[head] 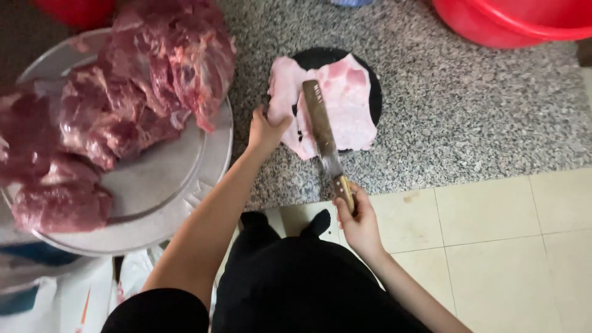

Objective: Cutting and slicing pieces of pork fat or skin on a cutting board.

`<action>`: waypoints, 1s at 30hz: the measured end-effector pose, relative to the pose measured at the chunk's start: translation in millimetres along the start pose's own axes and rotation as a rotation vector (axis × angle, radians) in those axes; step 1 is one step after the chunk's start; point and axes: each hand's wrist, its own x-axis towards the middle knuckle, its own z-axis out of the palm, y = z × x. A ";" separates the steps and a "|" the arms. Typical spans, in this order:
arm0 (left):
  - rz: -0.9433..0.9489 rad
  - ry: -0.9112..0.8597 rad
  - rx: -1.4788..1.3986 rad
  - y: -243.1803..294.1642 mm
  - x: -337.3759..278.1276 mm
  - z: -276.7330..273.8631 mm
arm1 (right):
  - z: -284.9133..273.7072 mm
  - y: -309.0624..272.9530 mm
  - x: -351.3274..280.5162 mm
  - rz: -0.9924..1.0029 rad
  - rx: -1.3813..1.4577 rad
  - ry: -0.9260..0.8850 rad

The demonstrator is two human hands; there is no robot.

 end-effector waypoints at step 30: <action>0.068 -0.479 0.197 19.6 7.5 -61.4 | 136.6 -49.8 -43.0 0.138 -0.945 0.309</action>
